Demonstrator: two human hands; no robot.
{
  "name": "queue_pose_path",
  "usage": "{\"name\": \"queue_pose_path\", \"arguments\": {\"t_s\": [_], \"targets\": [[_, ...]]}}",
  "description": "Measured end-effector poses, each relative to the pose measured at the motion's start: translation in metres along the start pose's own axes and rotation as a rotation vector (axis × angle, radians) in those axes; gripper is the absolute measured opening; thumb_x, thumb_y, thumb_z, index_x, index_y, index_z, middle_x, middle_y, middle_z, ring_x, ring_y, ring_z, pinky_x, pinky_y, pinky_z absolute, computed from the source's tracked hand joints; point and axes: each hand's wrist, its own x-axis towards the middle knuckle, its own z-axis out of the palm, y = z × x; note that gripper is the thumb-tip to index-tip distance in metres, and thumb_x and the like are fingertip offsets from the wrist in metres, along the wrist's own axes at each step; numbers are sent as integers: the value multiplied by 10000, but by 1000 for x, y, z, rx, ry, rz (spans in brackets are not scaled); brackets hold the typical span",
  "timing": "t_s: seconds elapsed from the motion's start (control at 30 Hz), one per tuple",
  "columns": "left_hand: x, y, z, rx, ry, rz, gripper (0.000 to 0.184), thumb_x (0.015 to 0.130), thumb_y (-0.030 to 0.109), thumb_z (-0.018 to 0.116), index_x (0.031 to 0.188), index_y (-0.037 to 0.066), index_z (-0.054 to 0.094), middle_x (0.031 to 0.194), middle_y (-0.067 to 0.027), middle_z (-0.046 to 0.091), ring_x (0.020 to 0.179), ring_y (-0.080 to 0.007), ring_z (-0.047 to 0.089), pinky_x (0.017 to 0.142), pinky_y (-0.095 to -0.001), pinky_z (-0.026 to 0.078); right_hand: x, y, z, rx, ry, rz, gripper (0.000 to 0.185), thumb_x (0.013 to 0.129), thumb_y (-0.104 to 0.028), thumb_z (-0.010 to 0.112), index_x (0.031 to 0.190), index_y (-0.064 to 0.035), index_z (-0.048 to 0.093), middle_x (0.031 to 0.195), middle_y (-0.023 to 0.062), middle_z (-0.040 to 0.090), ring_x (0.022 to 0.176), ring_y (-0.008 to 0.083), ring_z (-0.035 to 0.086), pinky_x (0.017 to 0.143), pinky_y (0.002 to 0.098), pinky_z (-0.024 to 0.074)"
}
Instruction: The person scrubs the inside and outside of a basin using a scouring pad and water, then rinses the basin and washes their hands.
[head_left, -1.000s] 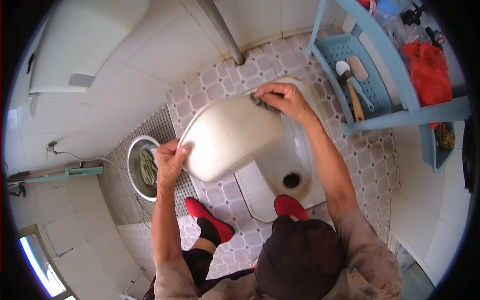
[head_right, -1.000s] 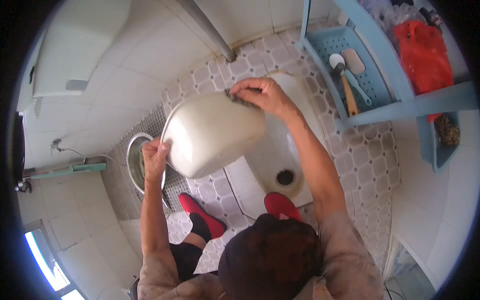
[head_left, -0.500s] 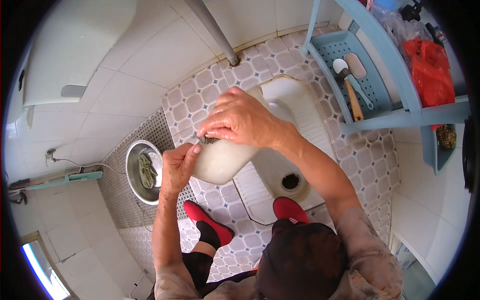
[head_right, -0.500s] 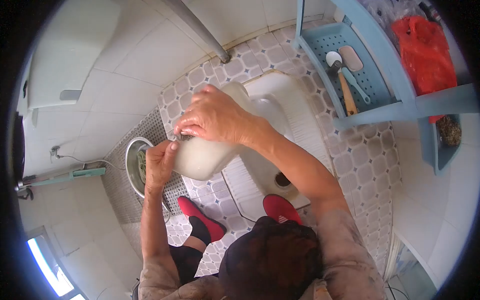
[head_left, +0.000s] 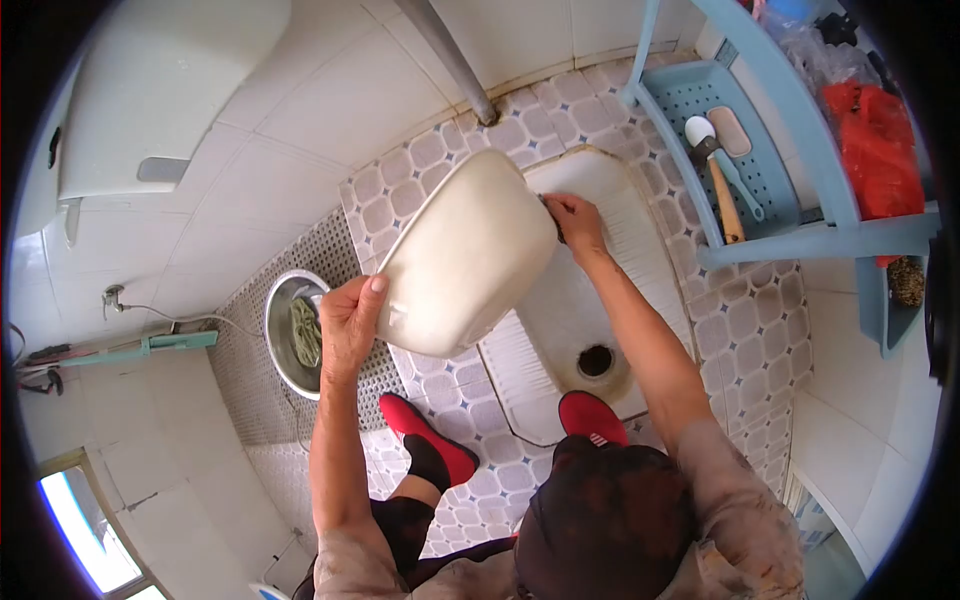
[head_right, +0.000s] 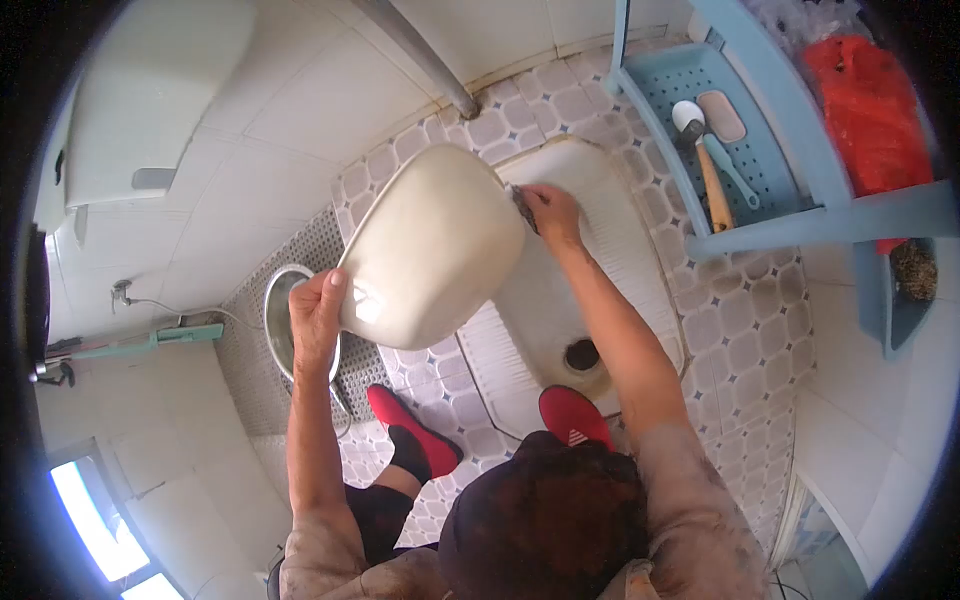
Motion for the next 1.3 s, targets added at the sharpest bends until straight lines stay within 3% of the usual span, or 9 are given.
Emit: {"name": "queue_pose_path", "arguments": {"t_s": [0.2, 0.3, 0.37, 0.43, 0.6, 0.8, 0.97, 1.23, 1.3], "targets": [[6, 5, 5, -62, 51, -73, 419, 977, 352, 551, 803, -6, 682, 653, 60, 549, 608, -29, 429, 539, -209, 352, -48, 113, 7, -1128, 221, -670, 379, 852, -110, 509, 1216, -53, 595, 1185, 133, 604, 1071, 312, 575, 949, 457, 413], [6, 10, 10, -70, 58, -80, 446, 983, 373, 528, 833, -17, 684, 690, 42, 585, 630, -32, 459, 565, -208, 374, -57, 151, -7, -1167, -274, -1020, 414, 849, -122, 517, 1256, -49, 534, 1311, 133, 505, 1190, 365, 486, 990, 480, 377], [6, 14, 17, -203, 67, -138, 448, 982, 378, 525, 868, -25, 685, 717, 31, 601, 638, -35, 473, 575, -210, 384, -47, 132, -19, -1134, -272, -695, 411, 855, -124, 518, 1261, -68, 542, 1209, 139, 579, 1141, 382, 528, 970, 490, 405], [7, 10, 17, -244, 63, -135, 440, 978, 374, 533, 892, -30, 686, 729, 25, 609, 642, -38, 487, 583, -210, 392, -35, 129, -25, -1210, -69, -725, 392, 835, -87, 541, 1223, -104, 596, 1101, 139, 629, 1073, 333, 584, 897, 471, 458], [4, 26, 27, -333, 48, -177, 442, 976, 378, 533, 913, -34, 681, 751, -7, 631, 653, -54, 521, 609, -216, 419, -68, 8, -28, -104, -16, 112, 262, 867, -45, 540, 1084, -76, 683, 1055, 109, 654, 953, 197, 621, 786, 337, 499], [3, 38, 39, -360, 27, -198, 451, 981, 386, 521, 928, -33, 679, 759, -11, 635, 668, -59, 537, 617, -214, 432, -171, -128, 5, -358, -63, -1004, 415, 798, 12, 588, 1209, -41, 602, 1235, 132, 566, 1124, 291, 528, 932, 388, 427], [5, 37, 47, -164, 125, -93, 463, 1005, 392, 468, 902, -14, 663, 723, 24, 578, 660, -56, 484, 579, -231, 403, -188, -140, 70, -829, -28, -1213, 421, 855, -172, 555, 1229, 22, 550, 1285, 137, 502, 1254, 367, 403, 1023, 534, 328], [-3, 33, 56, -40, 134, -49, 514, 1011, 398, 451, 845, -55, 631, 660, 20, 537, 650, -61, 457, 576, -244, 408, -63, -173, 45, -658, 152, -983, 294, 886, -156, 533, 1108, 26, 597, 1250, 194, 539, 1210, 381, 469, 1008, 482, 373], [-1, 25, 54, -61, 156, -36, 516, 1010, 396, 455, 826, -54, 630, 647, 21, 532, 634, -61, 452, 566, -245, 409, -47, -195, 28, -633, -167, -225, 267, 893, -133, 524, 1098, 27, 584, 1223, 241, 541, 1161, 402, 494, 973, 469, 399]]}}
